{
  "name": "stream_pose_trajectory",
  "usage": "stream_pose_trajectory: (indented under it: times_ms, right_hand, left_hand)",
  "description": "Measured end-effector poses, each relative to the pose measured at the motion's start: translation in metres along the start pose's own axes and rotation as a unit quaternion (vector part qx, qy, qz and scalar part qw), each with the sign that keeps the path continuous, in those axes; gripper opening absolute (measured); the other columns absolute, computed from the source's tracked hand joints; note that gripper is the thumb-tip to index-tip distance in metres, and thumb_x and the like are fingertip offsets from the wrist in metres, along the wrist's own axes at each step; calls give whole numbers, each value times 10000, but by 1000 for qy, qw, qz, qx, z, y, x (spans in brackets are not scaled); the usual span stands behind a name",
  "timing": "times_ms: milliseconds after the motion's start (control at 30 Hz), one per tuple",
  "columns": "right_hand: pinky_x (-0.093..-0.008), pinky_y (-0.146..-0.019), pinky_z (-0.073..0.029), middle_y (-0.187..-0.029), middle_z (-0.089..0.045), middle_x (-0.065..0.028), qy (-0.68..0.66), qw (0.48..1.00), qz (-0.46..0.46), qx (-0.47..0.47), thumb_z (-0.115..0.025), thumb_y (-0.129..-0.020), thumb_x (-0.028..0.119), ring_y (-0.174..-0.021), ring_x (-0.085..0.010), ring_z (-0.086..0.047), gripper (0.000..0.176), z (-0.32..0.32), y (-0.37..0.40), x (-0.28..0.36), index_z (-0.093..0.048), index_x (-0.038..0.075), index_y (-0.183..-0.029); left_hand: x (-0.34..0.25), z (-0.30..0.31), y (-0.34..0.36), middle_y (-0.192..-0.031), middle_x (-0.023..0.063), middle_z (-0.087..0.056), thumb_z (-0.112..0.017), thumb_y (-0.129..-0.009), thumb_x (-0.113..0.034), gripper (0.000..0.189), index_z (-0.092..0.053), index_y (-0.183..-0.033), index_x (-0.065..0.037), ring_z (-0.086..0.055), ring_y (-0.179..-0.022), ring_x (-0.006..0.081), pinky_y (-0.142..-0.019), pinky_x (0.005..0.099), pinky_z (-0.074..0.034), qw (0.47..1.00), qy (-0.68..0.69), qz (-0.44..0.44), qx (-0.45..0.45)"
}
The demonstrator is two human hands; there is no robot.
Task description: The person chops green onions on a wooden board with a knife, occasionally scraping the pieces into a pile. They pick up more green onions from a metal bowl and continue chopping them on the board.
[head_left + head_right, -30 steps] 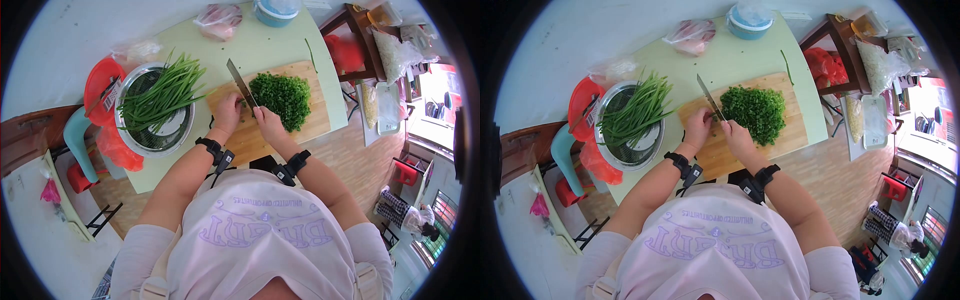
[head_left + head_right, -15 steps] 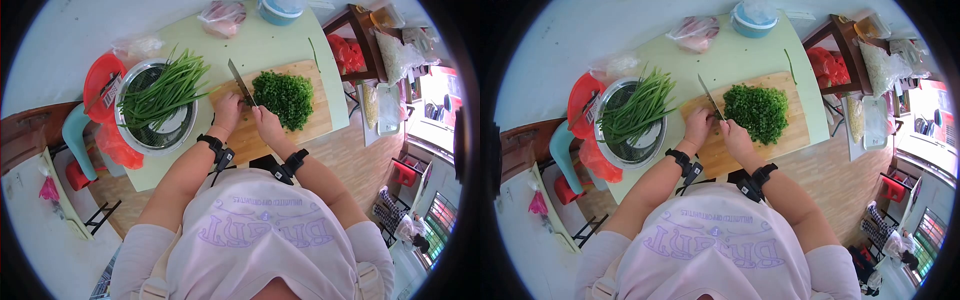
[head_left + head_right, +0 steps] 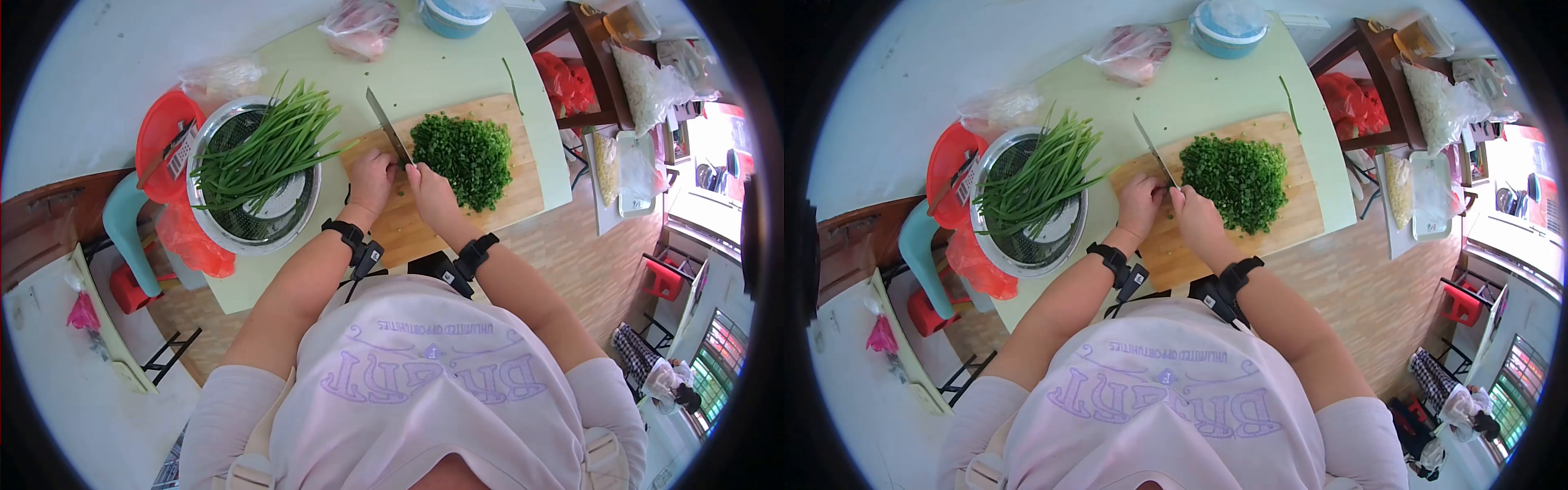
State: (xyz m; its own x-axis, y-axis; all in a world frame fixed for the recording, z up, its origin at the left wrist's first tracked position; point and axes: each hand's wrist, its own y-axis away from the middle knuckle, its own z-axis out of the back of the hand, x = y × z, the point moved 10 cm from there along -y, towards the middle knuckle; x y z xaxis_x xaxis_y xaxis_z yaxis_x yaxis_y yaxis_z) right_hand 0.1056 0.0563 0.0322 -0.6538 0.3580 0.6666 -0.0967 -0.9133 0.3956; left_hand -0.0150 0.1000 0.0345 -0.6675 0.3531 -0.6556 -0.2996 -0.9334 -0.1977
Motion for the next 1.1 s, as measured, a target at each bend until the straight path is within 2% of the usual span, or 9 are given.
stream_pose_trajectory:
  times_ms: [67, 333, 600, 833, 1033, 1100]
  right_hand:
    - [-512, -756, -494, -875, -648, -259, -7, 1000, 7, -10, -395, -1003, 392, -863, -452, -616, 425, -1, -8, 1, -588, 13, -988]
    - [-502, -728, -494, -854, -633, -273, -73, 997, 6, -19, -412, -1000, 375, -849, -459, -608, 407, 7, -10, -12, -595, 12, -1003]
    - [-505, -708, -503, -821, -656, -232, 8, 1000, 18, 23, -423, -988, 420, -805, -435, -631, 409, 1, 13, -6, -605, 54, -1013]
    - [-513, -713, -499, -834, -657, -231, 40, 999, 17, 5, -421, -990, 411, -817, -433, -630, 406, -5, 2, -3, -600, 46, -1004]
    - [-509, -710, -498, -810, -642, -248, -47, 998, 31, -24, -429, -990, 399, -812, -450, -619, 420, 5, -12, 0, -602, 17, -965]
    - [-504, -714, -498, -806, -637, -257, -69, 997, -22, -10, -433, -989, 401, -810, -458, -614, 433, 9, -5, -5, -604, 6, -951]
  left_hand:
    - [4, -2, 1, -764, 97, -577, -694, -704, -80, 72, -644, -756, -79, -578, -743, 317, -685, 430, -473, 1000, 4, 9, -6]
    - [-1, 1, 0, -771, 122, -588, -691, -726, -58, 77, -644, -787, -50, -591, -741, 322, -660, 412, -487, 1000, -11, 0, 0]
    - [5, -3, 1, -764, 97, -582, -683, -712, -78, 57, -653, -760, -78, -577, -750, 313, -699, 428, -470, 1000, 3, 12, -4]
    - [5, -4, 1, -770, 107, -579, -677, -713, -72, 56, -643, -757, -74, -571, -755, 327, -699, 428, -470, 1000, -3, 5, 3]
    - [1, -1, 1, -768, 114, -577, -688, -714, -60, 89, -614, -765, -62, -573, -745, 326, -676, 422, -471, 1000, 2, -9, -1]
    - [1, 1, 0, -760, 116, -581, -696, -714, -45, 100, -610, -764, -55, -581, -727, 321, -652, 413, -478, 1000, -4, -11, -9]
